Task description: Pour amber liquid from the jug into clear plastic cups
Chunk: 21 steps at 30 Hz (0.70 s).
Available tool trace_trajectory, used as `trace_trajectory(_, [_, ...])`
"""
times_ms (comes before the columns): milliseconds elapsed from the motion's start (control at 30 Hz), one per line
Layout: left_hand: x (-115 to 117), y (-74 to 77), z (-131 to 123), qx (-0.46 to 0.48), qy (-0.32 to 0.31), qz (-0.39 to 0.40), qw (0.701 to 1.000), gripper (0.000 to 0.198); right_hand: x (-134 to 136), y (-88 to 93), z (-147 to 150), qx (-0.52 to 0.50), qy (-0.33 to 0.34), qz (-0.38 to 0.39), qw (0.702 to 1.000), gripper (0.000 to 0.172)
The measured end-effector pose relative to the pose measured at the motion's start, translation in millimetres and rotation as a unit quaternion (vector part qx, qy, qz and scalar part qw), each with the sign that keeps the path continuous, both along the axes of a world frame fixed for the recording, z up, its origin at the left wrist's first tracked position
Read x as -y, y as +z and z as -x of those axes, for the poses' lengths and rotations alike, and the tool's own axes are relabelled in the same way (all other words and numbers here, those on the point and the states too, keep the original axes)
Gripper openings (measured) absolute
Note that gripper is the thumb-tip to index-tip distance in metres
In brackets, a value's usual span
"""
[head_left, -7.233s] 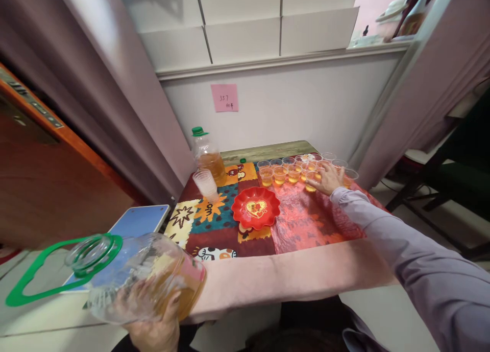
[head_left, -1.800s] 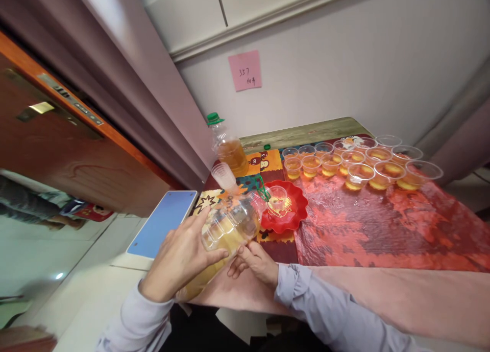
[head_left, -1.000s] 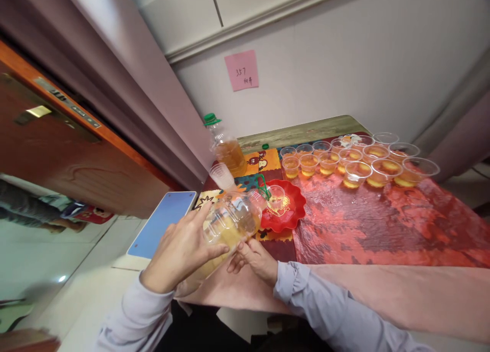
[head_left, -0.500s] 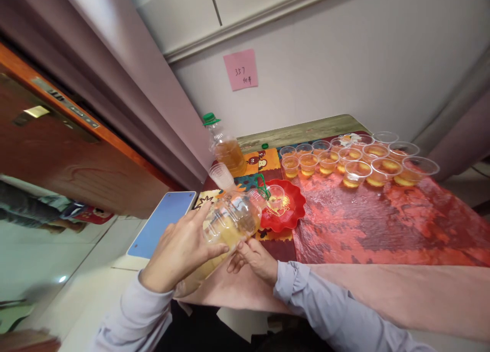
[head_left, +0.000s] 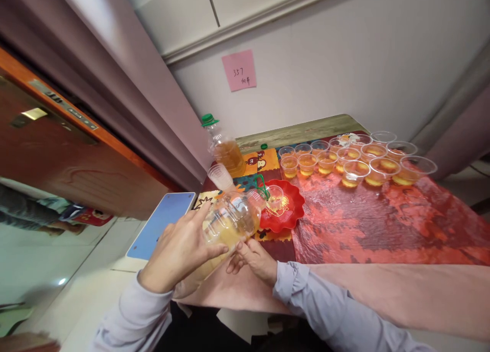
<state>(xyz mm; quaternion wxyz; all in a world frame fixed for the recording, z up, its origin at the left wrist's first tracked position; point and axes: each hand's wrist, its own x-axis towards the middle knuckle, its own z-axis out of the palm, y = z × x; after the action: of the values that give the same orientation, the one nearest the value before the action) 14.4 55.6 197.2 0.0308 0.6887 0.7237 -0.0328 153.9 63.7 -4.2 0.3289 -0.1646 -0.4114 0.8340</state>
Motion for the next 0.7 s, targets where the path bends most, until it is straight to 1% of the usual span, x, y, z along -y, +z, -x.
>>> trace_trajectory(367, [-0.8, 3.9, -3.0, -0.018, 0.0, 0.018, 1.0, 0.103, 1.3, 2.5, 0.0, -0.008, -0.005, 0.008, 1.0, 0.088])
trace_trajectory(567, [-1.6, 9.5, -11.6, -0.033, 0.018, 0.043, 0.998, 0.102, 1.0, 3.3, 0.1, -0.008, -0.005, 0.009, 1.0, 0.089])
trace_trajectory(700, [-1.4, 8.4, -11.3, -0.031, 0.023, 0.041, 0.998, 0.106, 1.1, 3.8, -0.2, -0.009, -0.007, 0.008, 1.0, 0.087])
